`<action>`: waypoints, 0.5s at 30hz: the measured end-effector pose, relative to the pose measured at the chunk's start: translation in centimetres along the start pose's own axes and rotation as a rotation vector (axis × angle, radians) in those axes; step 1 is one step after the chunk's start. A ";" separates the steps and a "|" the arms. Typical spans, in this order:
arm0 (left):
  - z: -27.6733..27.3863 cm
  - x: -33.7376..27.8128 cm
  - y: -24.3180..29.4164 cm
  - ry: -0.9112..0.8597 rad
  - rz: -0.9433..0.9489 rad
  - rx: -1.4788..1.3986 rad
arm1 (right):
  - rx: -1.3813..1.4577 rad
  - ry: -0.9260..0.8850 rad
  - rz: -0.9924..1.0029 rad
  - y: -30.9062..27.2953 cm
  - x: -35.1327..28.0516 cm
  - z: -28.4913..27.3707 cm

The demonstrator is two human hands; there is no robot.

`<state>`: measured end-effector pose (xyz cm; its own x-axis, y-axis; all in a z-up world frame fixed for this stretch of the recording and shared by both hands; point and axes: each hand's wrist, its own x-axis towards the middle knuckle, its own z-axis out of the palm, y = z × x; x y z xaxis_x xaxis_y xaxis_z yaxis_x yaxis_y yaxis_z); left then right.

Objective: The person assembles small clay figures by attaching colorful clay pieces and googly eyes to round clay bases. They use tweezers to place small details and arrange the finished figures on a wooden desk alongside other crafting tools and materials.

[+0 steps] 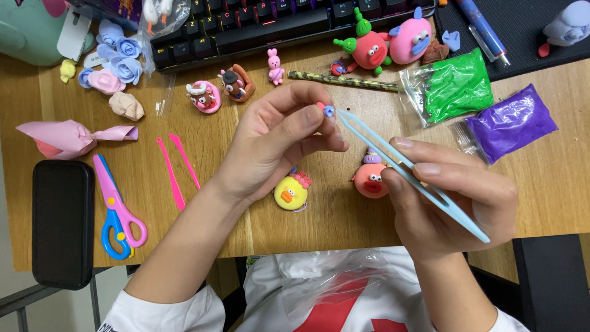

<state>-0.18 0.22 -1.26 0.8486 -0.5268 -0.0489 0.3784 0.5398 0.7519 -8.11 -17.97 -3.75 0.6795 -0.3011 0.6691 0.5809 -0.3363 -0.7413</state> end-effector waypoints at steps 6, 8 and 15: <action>0.1 0.0 0.0 0.006 -0.007 0.012 | 0.019 0.010 -0.020 0.4 -0.1 0.2; 0.1 0.0 0.0 0.002 -0.004 0.011 | 0.025 0.020 -0.024 0.3 -0.1 0.2; 0.1 0.0 0.0 0.010 -0.003 0.007 | -0.006 -0.019 -0.031 0.0 0.4 0.2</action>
<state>-0.17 0.16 -1.24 0.8509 -0.5221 -0.0580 0.3789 0.5334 0.7562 -7.77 -17.93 -3.55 0.6692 -0.2735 0.6909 0.5994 -0.3508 -0.7195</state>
